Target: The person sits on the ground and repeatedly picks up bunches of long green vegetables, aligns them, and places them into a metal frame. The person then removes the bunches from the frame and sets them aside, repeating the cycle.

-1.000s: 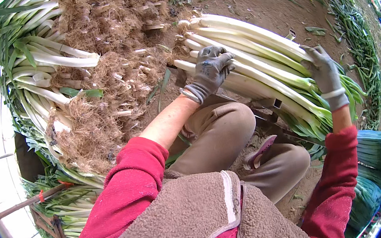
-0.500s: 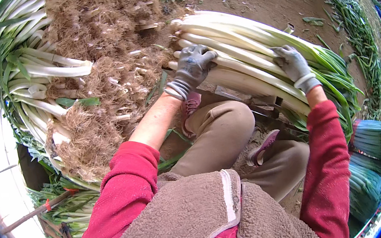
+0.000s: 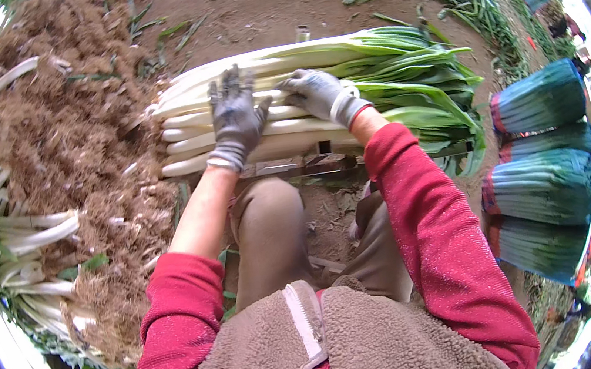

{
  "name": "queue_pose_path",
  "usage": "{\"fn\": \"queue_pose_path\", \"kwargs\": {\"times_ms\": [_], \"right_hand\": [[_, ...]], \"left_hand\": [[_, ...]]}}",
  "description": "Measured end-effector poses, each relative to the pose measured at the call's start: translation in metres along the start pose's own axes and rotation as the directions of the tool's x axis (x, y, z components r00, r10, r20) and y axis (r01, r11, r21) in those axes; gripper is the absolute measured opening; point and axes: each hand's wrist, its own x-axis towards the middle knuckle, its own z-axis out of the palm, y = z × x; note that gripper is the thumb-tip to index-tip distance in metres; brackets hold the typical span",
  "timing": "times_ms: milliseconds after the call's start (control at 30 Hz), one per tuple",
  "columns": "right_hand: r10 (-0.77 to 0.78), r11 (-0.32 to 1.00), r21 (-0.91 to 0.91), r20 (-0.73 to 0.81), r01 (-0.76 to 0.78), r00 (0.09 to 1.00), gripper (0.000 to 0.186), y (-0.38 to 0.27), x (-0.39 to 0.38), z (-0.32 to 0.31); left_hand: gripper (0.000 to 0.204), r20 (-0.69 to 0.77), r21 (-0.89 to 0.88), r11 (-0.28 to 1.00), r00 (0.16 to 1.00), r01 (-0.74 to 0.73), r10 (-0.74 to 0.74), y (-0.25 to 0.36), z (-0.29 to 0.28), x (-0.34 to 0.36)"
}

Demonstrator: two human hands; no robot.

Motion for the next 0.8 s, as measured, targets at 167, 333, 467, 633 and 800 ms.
{"fn": "queue_pose_path", "kwargs": {"times_ms": [167, 333, 467, 633, 800], "right_hand": [[-0.149, 0.972, -0.215, -0.259, 0.093, 0.954, 0.041, -0.006, -0.065, -0.025], [0.160, 0.855, -0.313, -0.600, -0.414, 0.784, 0.054, 0.031, -0.179, -0.061], [0.424, 0.750, -0.081, -0.704, -0.657, 0.571, 0.059, 0.121, -0.184, -0.064], [0.564, 0.726, 0.111, -0.661, -0.679, 0.495, 0.050, 0.200, -0.155, -0.036], [0.510, 0.640, 0.098, -0.797, -0.762, 0.325, 0.047, 0.206, -0.203, -0.054]], "left_hand": [[0.061, 0.244, 0.202, 0.963, 0.943, 0.177, -0.225, -0.008, 0.023, 0.019], [0.062, 0.190, 0.215, 0.957, 0.953, 0.192, -0.234, -0.007, 0.026, 0.009], [0.061, 0.228, 0.272, 0.941, 0.937, 0.200, -0.265, -0.003, 0.023, 0.009], [0.061, 0.249, 0.312, 0.927, 0.924, 0.208, -0.292, 0.003, 0.020, 0.012], [0.065, 0.375, 0.266, 0.949, 0.890, 0.166, -0.261, -0.006, 0.005, 0.016]]}}
